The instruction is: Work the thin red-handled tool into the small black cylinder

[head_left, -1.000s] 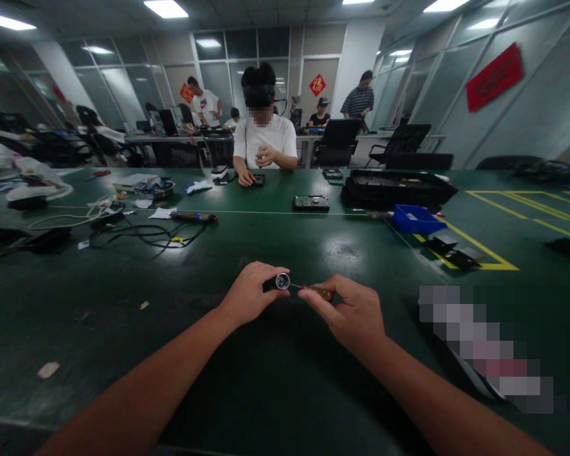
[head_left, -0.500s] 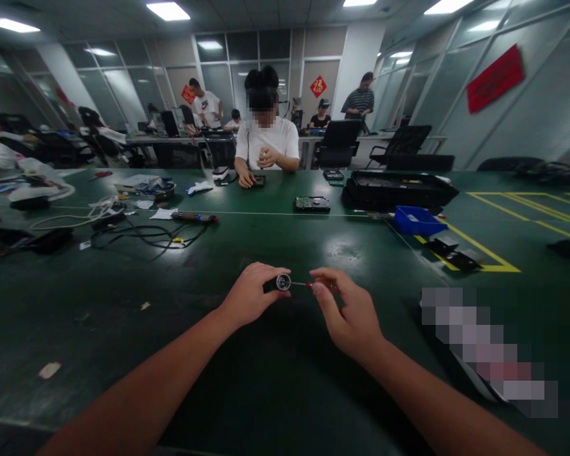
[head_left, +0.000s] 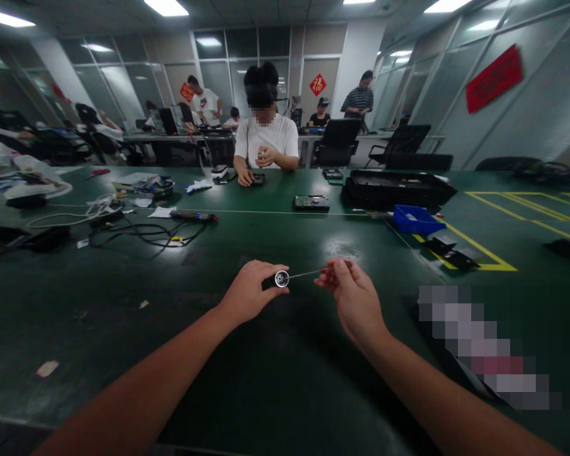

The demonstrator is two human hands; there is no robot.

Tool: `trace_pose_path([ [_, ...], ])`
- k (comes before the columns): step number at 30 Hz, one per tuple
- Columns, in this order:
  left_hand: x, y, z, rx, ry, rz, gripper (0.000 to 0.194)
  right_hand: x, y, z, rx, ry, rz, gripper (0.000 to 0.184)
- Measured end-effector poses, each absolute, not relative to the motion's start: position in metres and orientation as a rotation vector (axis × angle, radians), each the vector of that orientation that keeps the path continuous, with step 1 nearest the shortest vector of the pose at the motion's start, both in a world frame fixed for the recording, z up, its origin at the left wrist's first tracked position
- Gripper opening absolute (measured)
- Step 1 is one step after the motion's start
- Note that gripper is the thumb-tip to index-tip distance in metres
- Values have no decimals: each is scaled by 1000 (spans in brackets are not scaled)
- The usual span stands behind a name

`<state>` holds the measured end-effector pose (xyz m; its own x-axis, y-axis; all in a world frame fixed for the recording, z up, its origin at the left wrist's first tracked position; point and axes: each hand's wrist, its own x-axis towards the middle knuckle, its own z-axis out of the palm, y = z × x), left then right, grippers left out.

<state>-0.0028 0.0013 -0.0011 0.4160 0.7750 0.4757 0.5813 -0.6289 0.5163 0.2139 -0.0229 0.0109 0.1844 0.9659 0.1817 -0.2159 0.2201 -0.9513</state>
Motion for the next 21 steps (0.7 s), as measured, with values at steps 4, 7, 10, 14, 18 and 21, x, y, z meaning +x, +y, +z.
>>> trace_pose_path([
  [4, -3, 1, -1, 2415, 1170, 1020, 40, 213, -32, 15, -1045, -1253, 818, 23],
  [7, -3, 1, -2, 2415, 1172, 1020, 41, 212, -38, 17, -1092, -1393, 696, 21],
  [10, -4, 1, -2, 2423, 1173, 1012, 42, 212, -40, 19, -1103, -1489, 624, 21],
  [14, -4, 2, -3, 2442, 1154, 1001, 41, 214, -42, 25, -1172, -1620, 516, 21],
  [18, -4, 2, -3, 2445, 1155, 993, 40, 217, -44, 31, -1257, -1707, 328, 27],
  [21, -4, 2, -4, 2438, 1152, 998, 40, 217, -46, 32, -1244, -1741, 271, 31],
])
